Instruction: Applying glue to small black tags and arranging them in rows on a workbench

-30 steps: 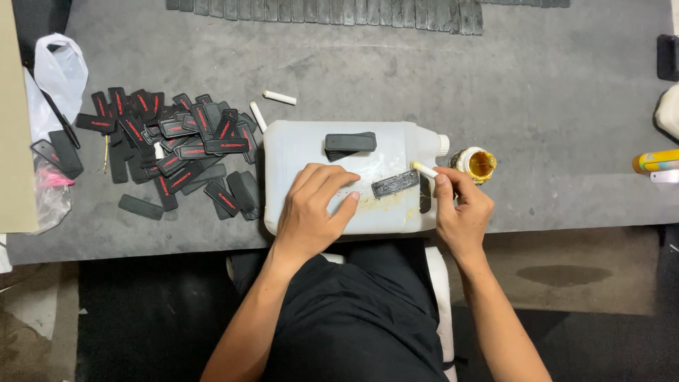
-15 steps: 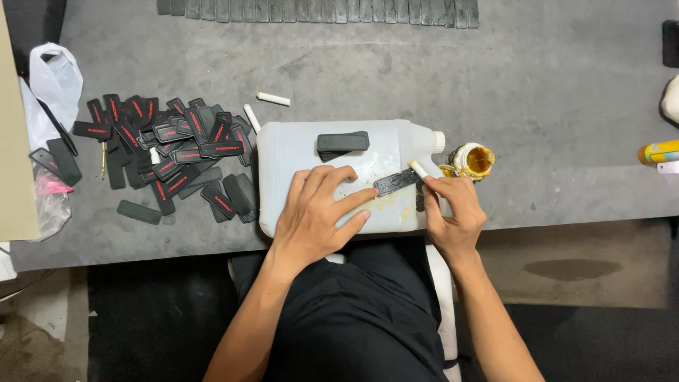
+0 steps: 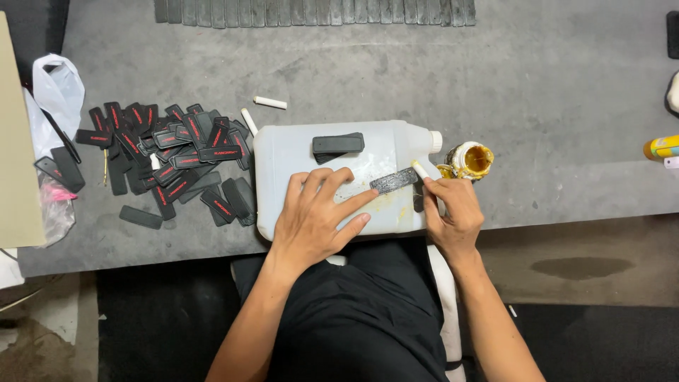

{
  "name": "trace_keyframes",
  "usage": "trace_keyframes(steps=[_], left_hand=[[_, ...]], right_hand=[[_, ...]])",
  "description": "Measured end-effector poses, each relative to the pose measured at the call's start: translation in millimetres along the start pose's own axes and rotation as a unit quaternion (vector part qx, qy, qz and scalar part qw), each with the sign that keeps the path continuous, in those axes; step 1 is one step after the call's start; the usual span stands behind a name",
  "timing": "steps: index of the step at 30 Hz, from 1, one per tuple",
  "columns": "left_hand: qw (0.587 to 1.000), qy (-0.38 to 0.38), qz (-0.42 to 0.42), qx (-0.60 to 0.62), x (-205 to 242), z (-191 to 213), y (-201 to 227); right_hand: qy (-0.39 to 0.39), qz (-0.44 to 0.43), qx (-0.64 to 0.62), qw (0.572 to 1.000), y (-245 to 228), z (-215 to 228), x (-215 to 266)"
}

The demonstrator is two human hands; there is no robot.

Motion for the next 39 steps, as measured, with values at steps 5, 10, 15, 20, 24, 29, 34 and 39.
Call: trace_keyframes(steps=[5,10,15,20,24,29,34,39], left_hand=[[1.000,-0.001,-0.002,0.015,0.3,-0.7,-1.5],[1.000,-0.005,-0.002,0.020,-0.5,-0.7,0.0],[1.000,-0.004,0.001,0.010,-3.3,1.7,0.9],[1.000,-0.001,0.001,0.018,-6.4,-0.2,-0.1],[1.000,-0.002,0.006,0.021,-3.1,-1.8,-0.7],[0.999,0.022,0.001,0.035,-4.4,-1.1,0.2],[0.998,0.032,0.002,0.046,-3.2,-4.6,-1.1],[0.997,0.046,0.002,0.061,-3.3,-3.2,0.4]], right_hand=[[0.029,-0.079,-0.059,0.995,-11.1,16.2,-12.5],[0.027,-0.096,-0.086,0.991,-16.2,17.0,-22.0],[-0.017,-0.077,-0.045,0.996,-12.3,11.8,-24.0],[-0.013,-0.096,-0.022,0.995,-6.0,15.7,-12.4],[0.072,-0.177,-0.047,0.980,3.6,31.0,10.1],[0.144,-0.328,-0.052,0.932,45.7,26.6,70.3],[0.121,-0.341,0.006,0.932,48.5,17.3,82.2],[0.093,-0.281,0.061,0.953,52.2,11.0,71.3]])
Point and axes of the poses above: each hand's wrist, its own x-axis away from the middle knuckle, its own z-axis out of the back of the hand, y = z × x, the point moved 1 cm from there along -x, towards the middle knuckle, and after that the axes turned 6 degrees about -y, right-handed, at the moved point
